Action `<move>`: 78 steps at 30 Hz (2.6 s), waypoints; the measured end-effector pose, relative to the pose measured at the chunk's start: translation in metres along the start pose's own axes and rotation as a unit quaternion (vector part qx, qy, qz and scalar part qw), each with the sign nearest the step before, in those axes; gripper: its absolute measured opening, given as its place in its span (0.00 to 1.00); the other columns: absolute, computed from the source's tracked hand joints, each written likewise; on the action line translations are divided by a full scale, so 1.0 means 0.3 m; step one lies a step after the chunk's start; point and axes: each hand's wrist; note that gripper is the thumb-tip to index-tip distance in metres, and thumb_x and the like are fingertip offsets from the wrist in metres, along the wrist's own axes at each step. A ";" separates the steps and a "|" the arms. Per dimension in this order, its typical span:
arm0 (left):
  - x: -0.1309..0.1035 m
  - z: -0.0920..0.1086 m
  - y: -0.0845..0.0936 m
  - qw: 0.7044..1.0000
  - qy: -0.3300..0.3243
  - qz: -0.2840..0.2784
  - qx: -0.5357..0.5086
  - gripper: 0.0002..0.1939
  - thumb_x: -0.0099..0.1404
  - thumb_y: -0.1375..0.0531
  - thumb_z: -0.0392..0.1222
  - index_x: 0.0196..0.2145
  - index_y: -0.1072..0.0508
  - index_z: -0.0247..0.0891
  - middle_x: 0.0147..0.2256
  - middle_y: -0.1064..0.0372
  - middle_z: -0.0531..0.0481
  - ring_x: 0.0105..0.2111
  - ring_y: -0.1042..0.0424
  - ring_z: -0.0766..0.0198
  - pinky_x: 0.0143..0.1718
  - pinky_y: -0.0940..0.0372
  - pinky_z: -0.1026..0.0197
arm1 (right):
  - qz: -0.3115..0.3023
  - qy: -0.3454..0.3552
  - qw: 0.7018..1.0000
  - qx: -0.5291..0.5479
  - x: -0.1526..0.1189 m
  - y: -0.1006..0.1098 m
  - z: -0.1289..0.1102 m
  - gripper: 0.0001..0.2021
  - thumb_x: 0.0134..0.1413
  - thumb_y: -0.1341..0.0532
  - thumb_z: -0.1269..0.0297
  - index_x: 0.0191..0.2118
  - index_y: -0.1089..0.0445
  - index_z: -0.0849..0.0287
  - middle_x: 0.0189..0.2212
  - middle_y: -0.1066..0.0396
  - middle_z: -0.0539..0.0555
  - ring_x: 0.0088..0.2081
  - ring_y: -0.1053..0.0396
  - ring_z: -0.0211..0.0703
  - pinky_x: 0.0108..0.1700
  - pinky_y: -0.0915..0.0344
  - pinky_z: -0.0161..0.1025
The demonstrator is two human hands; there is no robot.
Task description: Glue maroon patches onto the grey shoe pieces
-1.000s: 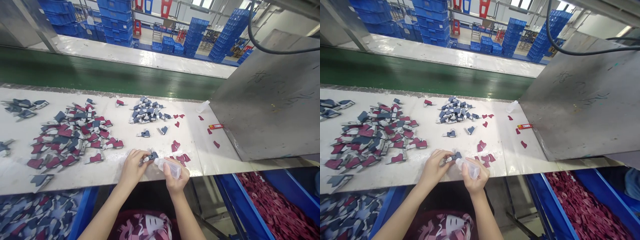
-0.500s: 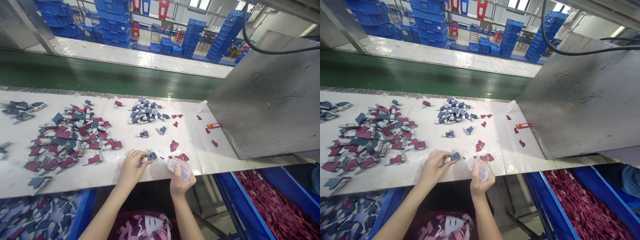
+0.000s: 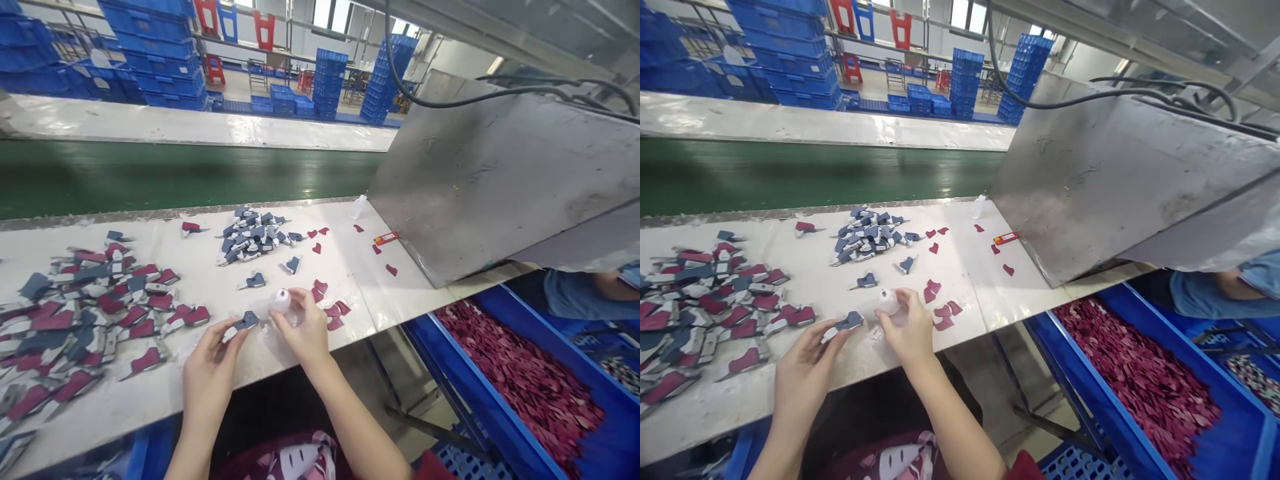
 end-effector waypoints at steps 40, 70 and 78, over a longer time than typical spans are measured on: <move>-0.184 0.101 -0.047 0.993 -0.030 -0.097 -0.061 0.11 0.61 0.36 0.44 0.42 0.21 0.42 0.44 0.21 0.49 0.46 0.22 0.52 0.46 0.24 0.58 | -0.020 -0.180 0.975 0.131 -0.142 0.176 -0.185 0.07 0.50 0.30 0.60 0.31 0.20 0.58 0.26 0.21 0.54 0.28 0.24 0.45 0.30 0.27 0.38; -0.203 0.214 -0.011 0.976 0.009 -0.138 -0.169 0.10 0.58 0.33 0.40 0.39 0.19 0.40 0.39 0.19 0.49 0.38 0.19 0.56 0.41 0.23 0.64 | -0.195 -0.116 0.953 0.201 -0.124 0.220 -0.189 0.10 0.65 0.42 0.60 0.47 0.26 0.51 0.41 0.30 0.53 0.42 0.28 0.42 0.44 0.30 0.38; -0.228 0.219 -0.034 0.977 0.008 -0.133 -0.167 0.12 0.62 0.35 0.41 0.44 0.21 0.39 0.42 0.20 0.48 0.40 0.20 0.58 0.44 0.24 0.65 | -0.063 0.016 0.997 0.040 -0.181 0.171 -0.182 0.08 0.67 0.48 0.67 0.46 0.33 0.54 0.36 0.37 0.52 0.36 0.34 0.40 0.38 0.35 0.36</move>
Point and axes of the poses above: each hand's wrist, its own x-axis towards the middle knuckle, its own y-axis out of the back of the hand, z = x × y
